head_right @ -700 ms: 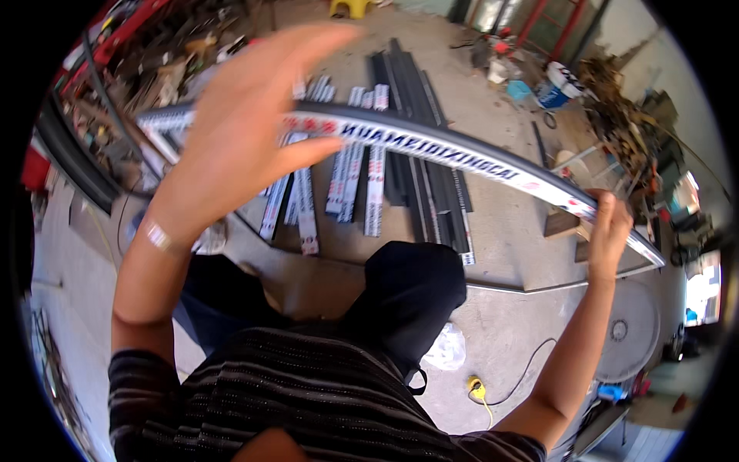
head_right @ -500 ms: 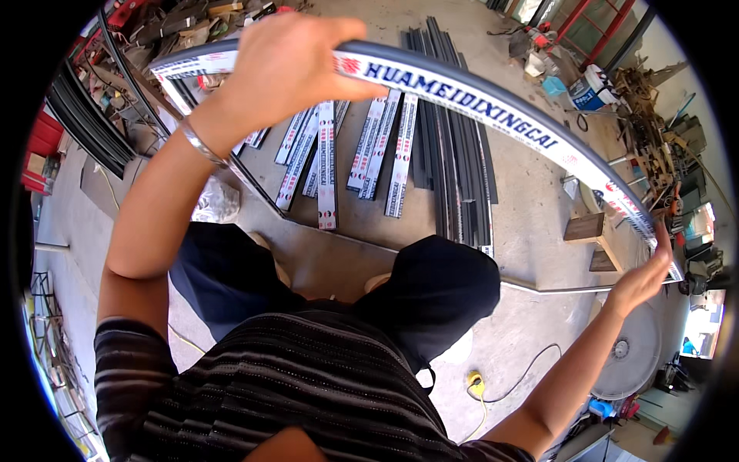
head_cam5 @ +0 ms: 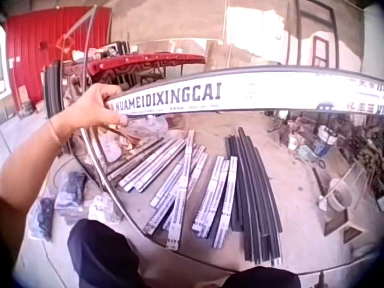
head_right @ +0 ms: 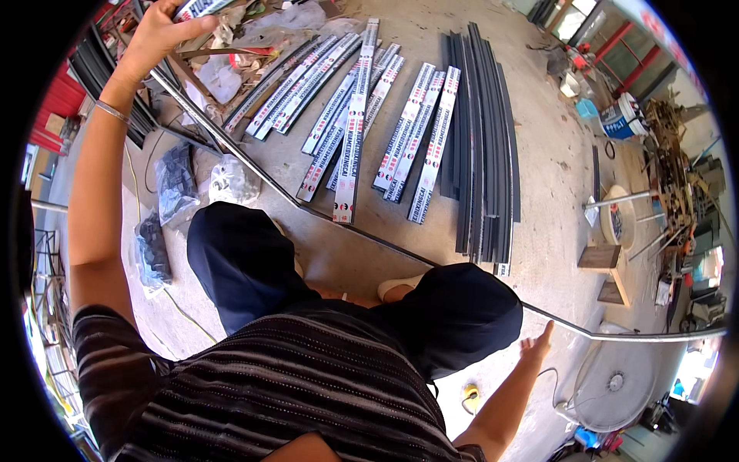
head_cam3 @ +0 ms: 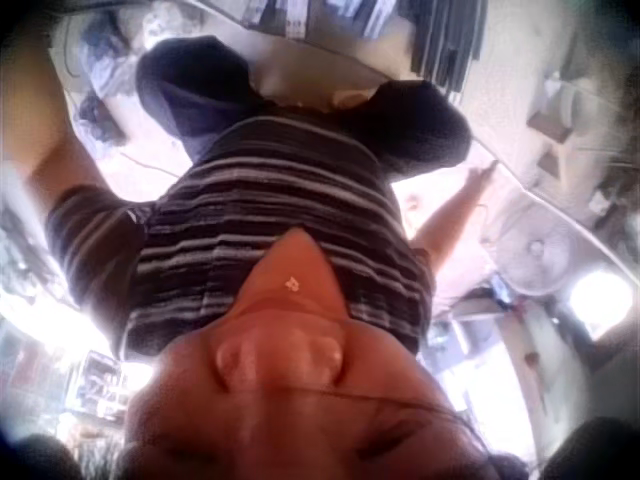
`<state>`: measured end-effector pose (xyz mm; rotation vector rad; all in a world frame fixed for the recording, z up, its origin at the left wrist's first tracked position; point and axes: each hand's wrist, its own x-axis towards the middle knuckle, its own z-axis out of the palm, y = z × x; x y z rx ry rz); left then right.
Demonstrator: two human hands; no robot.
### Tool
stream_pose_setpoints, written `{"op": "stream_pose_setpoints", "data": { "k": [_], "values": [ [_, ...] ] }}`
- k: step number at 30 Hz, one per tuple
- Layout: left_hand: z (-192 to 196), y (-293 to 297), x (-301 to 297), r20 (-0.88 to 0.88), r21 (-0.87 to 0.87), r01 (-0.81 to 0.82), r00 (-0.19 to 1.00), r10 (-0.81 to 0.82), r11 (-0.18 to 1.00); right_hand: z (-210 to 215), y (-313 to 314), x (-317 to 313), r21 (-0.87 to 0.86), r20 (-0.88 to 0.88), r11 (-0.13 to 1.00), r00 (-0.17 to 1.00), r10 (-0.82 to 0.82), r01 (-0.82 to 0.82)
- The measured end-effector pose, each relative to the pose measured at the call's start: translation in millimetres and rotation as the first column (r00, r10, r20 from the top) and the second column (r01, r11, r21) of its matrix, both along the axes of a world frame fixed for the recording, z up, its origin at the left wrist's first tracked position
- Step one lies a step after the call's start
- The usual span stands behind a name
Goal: The person organizes various metal pieces on a floor by picking up and placing them into groups, handling several pieces individually and moving a large frame.
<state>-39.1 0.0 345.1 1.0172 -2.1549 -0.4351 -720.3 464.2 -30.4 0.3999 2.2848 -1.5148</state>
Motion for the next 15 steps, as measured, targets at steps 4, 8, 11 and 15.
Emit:
{"op": "stream_pose_setpoints", "data": {
  "k": [4, 8, 11, 15],
  "values": [
    [-0.5, 5.4, 42.7, -0.172, 0.178, -0.012, 0.984, 0.043, 0.984, -5.1, -40.0, 64.2, -0.332, 0.334, 0.942, 0.940, 0.062, 0.056],
    [12.3, -2.8, 67.6, -0.191, 0.239, 0.070, 0.981, -0.024, 0.968, -32.3, -61.3, 52.2, -0.664, 0.230, 0.743, 0.922, 0.310, -0.084],
    [16.0, -9.3, 76.6, -0.223, 0.278, 0.137, 0.972, -0.075, 0.951, -50.5, -75.3, 20.8, -0.767, 0.298, 0.640, 0.902, 0.311, 0.032],
    [40.8, -7.0, 83.1, -0.095, 0.105, -0.040, 0.994, 0.050, 0.994, -51.2, -96.8, -10.3, -0.681, 0.266, 0.724, 0.884, 0.385, -0.110]
  ]
}}
